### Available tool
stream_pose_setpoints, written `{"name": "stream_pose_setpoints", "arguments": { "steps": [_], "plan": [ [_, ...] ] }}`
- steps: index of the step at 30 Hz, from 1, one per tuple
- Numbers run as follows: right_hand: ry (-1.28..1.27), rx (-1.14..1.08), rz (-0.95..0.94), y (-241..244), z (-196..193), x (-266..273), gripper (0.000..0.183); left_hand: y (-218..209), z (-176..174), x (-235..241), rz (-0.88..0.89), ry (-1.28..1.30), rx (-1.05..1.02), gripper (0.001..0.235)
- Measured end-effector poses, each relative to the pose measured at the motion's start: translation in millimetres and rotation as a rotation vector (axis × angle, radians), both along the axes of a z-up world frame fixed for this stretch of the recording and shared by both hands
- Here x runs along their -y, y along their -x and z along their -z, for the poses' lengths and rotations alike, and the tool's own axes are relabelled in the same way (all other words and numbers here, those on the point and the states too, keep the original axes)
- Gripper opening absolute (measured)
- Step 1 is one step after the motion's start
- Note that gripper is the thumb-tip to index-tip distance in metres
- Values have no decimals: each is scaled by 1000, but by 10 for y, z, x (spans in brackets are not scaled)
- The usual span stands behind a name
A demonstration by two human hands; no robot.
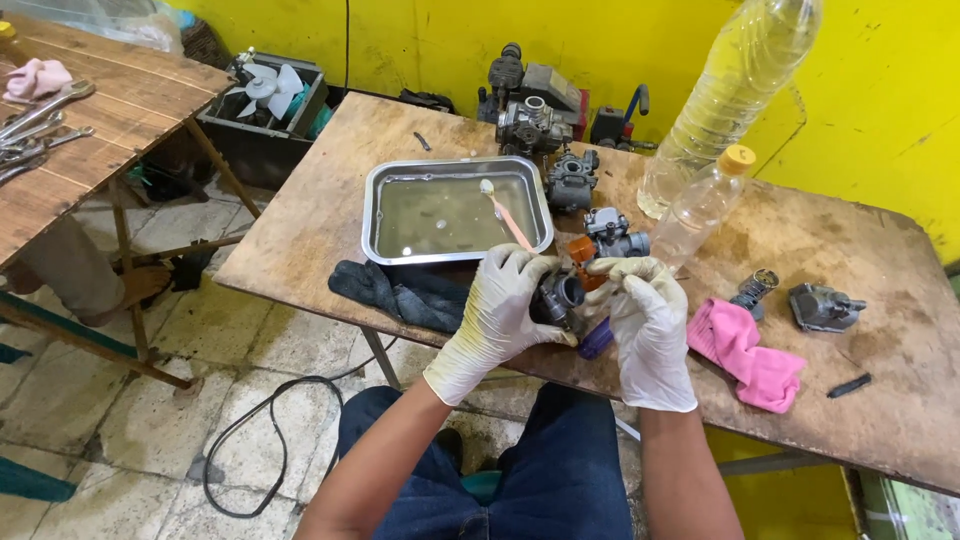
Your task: Cleaning and assembling various components of a motorcycle carburetor on a workbench using a brush and screwdriver.
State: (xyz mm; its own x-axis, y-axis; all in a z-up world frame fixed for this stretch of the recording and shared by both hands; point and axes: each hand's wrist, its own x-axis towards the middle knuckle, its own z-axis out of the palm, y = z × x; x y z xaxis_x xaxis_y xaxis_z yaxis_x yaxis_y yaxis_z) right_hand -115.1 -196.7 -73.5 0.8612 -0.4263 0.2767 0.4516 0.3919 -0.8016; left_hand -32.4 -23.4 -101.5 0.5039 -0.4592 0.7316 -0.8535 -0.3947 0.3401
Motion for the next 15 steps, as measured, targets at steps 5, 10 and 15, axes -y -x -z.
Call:
{"name": "stream_pose_setpoints", "arguments": {
  "steps": [5, 10, 15],
  "plan": [
    [-38, 10, 4, -14, 99, 71, 16, 46, -36, 28, 80, 11, -38, 129],
    [-4, 27, 17, -41, 19, 18, 13, 24, -9, 49, 158, 206, -186, 146],
    [-23, 34, 8, -42, -15, -49, 13, -37, -144, -79, 256, 385, -467, 133]
  ]
}}
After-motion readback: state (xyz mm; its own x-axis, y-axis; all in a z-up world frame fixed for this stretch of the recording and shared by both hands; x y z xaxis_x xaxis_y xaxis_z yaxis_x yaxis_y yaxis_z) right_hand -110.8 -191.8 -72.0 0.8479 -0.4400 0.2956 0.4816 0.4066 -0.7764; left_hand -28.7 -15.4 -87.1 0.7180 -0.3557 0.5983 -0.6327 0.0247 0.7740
